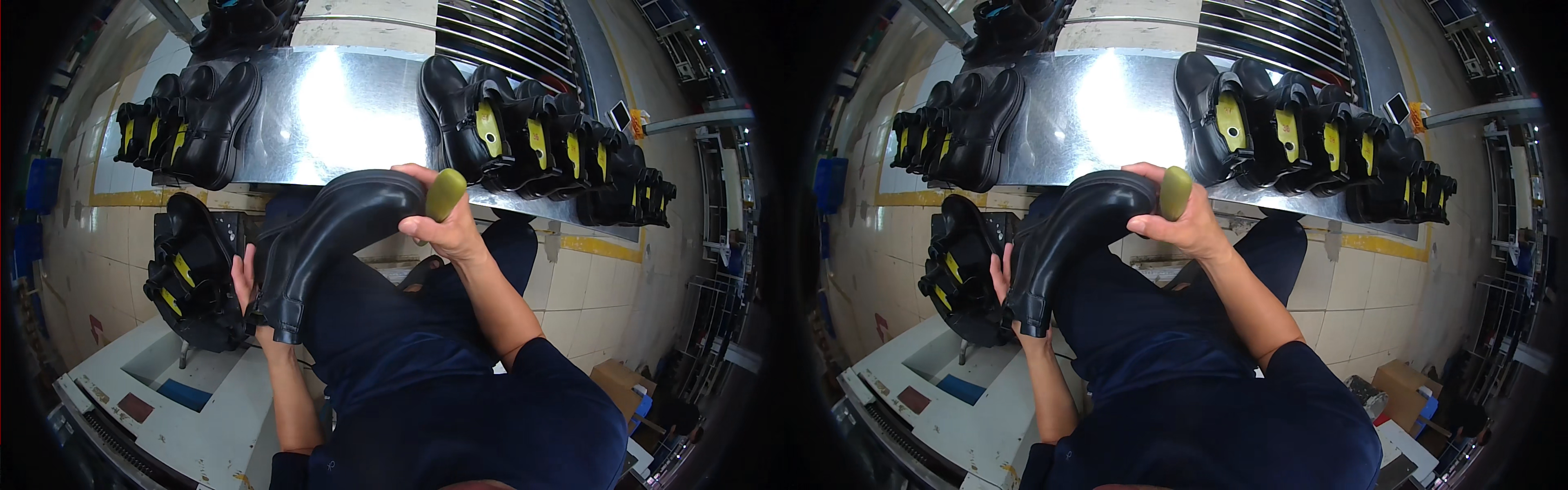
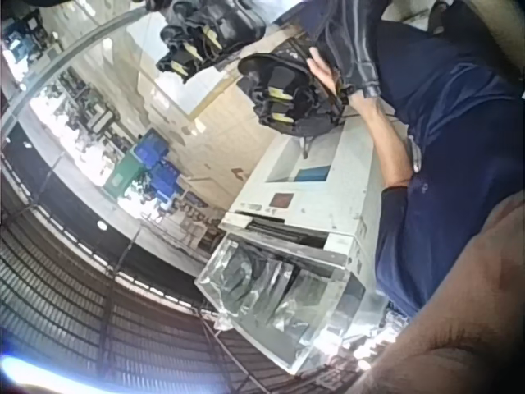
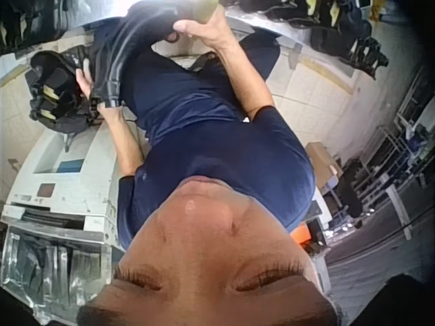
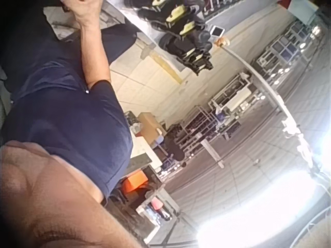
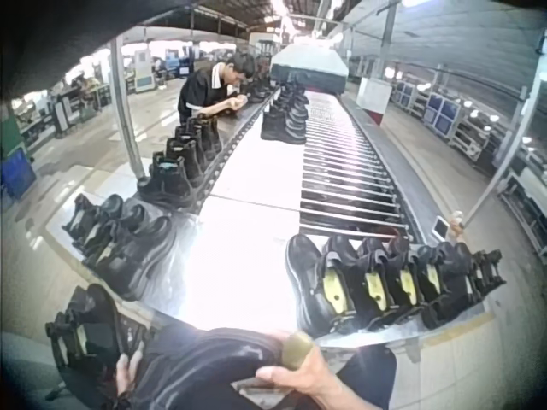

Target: The recorder is brushing and cleaning black boots on a production line using a specialized brush.

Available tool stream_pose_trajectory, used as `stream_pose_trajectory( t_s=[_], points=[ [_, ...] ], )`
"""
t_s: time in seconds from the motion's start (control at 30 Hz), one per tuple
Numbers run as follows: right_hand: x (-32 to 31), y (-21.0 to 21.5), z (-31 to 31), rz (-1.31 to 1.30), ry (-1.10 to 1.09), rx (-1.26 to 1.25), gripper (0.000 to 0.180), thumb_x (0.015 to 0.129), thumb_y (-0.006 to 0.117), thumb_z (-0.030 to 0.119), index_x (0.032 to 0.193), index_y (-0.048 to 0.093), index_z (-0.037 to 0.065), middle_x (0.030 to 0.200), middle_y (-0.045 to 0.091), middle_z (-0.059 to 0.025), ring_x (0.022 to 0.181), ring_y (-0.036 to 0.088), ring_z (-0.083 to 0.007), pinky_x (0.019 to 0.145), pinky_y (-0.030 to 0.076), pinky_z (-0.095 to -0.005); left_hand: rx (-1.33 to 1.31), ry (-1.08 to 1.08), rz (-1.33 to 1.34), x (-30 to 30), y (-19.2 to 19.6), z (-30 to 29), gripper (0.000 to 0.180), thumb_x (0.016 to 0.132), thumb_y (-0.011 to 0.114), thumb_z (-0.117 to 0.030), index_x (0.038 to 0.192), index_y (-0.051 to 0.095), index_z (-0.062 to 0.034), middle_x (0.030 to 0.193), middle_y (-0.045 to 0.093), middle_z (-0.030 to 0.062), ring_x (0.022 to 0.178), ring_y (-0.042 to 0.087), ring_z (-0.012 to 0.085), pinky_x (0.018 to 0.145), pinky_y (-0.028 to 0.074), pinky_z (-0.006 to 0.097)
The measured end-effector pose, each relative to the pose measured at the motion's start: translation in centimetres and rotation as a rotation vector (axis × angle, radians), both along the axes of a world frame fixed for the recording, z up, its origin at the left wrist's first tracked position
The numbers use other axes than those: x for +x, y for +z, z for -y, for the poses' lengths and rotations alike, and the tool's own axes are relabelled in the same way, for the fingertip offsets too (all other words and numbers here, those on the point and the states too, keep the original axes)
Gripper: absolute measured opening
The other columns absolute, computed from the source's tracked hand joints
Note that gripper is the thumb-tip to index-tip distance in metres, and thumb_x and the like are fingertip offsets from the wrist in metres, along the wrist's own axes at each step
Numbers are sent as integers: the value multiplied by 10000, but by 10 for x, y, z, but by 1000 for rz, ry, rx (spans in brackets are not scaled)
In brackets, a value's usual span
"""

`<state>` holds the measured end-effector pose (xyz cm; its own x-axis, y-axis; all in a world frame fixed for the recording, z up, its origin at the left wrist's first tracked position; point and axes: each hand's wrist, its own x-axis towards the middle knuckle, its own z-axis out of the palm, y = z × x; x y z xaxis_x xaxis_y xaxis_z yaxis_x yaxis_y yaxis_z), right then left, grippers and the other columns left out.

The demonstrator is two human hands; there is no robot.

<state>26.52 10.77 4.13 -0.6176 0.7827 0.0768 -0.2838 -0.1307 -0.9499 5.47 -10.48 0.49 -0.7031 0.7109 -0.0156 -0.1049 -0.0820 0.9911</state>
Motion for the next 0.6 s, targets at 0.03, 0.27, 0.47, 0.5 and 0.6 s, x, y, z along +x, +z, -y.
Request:
stream_pose_trajectory(
  t_s=[0.03, 0.27, 0.47, 0.5, 0.6],
  points=[
    [4, 7, -1, 15, 11, -94, 675, 795, 850, 151, 1384, 566, -17, 909, 689, -34, 694, 639, -80, 566, 481, -202, 44, 6, -2, -3, 4, -5, 807, 938, 666, -200, 1605, 242, -38, 1632, 311, 226, 1466, 400, 330, 1219, 348, 422],
    [6, 23, -6, 154, -107, -128, 693, 824, 827, 73, 1446, 532, -8, 1009, 671, -32, 635, 551, -46, 555, 450, -185, 134, -36, 55, -19, -5, -6, 789, 638, 971, -128, 1311, 574, -22, 1438, 554, 268, 1293, 585, 309, 1069, 513, 399],
    [2, 23, -2, 137, -89, -175, 676, 832, 838, 102, 1434, 550, -3, 951, 665, -21, 625, 546, -48, 556, 446, -194, 154, 0, 89, -20, -16, 4, 707, 724, 905, -25, 1341, 560, -9, 1269, 636, 118, 1194, 617, 266, 1082, 484, 408],
    [2, 22, -2, 138, -84, -175, 676, 832, 838, 102, 1434, 550, -3, 951, 665, -21, 625, 546, -48, 556, 446, -194, 154, 5, 89, -20, -16, 5, 707, 724, 905, -25, 1341, 560, -9, 1269, 636, 118, 1194, 617, 266, 1082, 484, 408],
    [0, 19, -1, 117, -79, -199, 675, 828, 846, 107, 1427, 556, -7, 940, 666, -21, 624, 549, -52, 552, 444, -195, 98, 18, 97, -17, -15, 9, 692, 736, 883, -1, 1344, 553, -14, 1292, 626, 115, 1212, 607, 264, 1095, 468, 408]
  ],
)
